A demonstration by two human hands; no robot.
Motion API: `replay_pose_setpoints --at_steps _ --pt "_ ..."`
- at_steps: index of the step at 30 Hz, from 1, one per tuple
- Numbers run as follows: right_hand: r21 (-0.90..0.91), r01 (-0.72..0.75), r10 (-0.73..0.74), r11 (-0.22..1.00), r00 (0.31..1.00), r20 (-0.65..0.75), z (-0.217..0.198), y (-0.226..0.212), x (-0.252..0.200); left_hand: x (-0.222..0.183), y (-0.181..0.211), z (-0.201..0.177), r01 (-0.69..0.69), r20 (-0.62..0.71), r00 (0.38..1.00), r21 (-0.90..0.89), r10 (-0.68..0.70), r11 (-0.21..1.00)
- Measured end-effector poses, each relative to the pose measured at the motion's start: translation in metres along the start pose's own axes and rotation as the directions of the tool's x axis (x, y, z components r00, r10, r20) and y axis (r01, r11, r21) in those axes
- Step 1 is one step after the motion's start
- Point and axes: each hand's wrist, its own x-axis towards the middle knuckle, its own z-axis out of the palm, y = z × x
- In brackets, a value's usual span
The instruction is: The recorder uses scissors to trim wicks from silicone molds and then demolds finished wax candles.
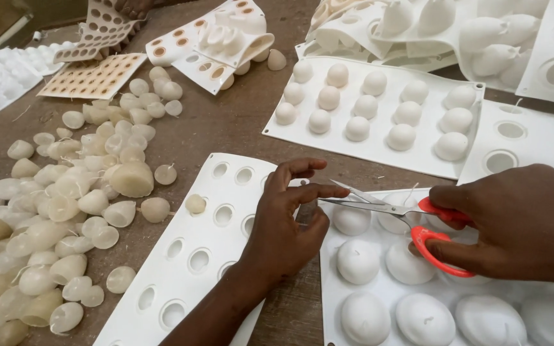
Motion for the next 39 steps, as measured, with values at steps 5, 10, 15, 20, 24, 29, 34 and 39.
replay_pose_setpoints --at_steps 5,10,15,20,24,29,34,39 --pt "0.015 0.04 -0.039 0.999 0.999 -0.031 0.006 0.002 0.002 0.0 0.002 0.001 0.005 0.037 0.999 0.014 -0.006 1.0" --pt "0.046 0.029 -0.028 0.999 0.999 -0.029 -0.001 -0.006 -0.001 0.0 0.001 0.002 -0.025 0.045 0.999 0.019 0.025 0.999" --pt "-0.003 0.027 -0.027 1.0 0.999 -0.037 -0.004 -0.011 -0.003 -0.001 0.004 0.001 -0.016 0.056 0.998 0.016 0.015 1.0" --pt "0.046 0.041 -0.037 0.998 0.995 -0.088 -0.002 -0.01 -0.001 0.0 0.009 -0.001 0.018 0.066 0.998 -0.006 -0.018 1.0" --pt "0.058 0.028 -0.024 0.998 0.997 -0.068 -0.005 -0.011 -0.002 0.0 0.005 0.0 -0.006 0.064 0.998 0.014 0.005 1.0" --pt "0.071 0.028 -0.023 0.997 0.997 -0.079 -0.003 -0.01 -0.003 0.0 0.004 0.001 -0.022 0.062 0.998 0.015 0.021 1.0" --pt "0.003 0.069 -0.068 0.998 0.993 -0.1 0.012 0.001 0.004 0.0 0.006 0.0 0.004 0.065 0.998 0.004 -0.004 1.0" --pt "0.045 0.051 -0.047 0.998 0.994 -0.096 -0.001 -0.007 -0.003 -0.001 0.004 0.0 -0.028 0.057 0.998 0.018 0.027 0.999"
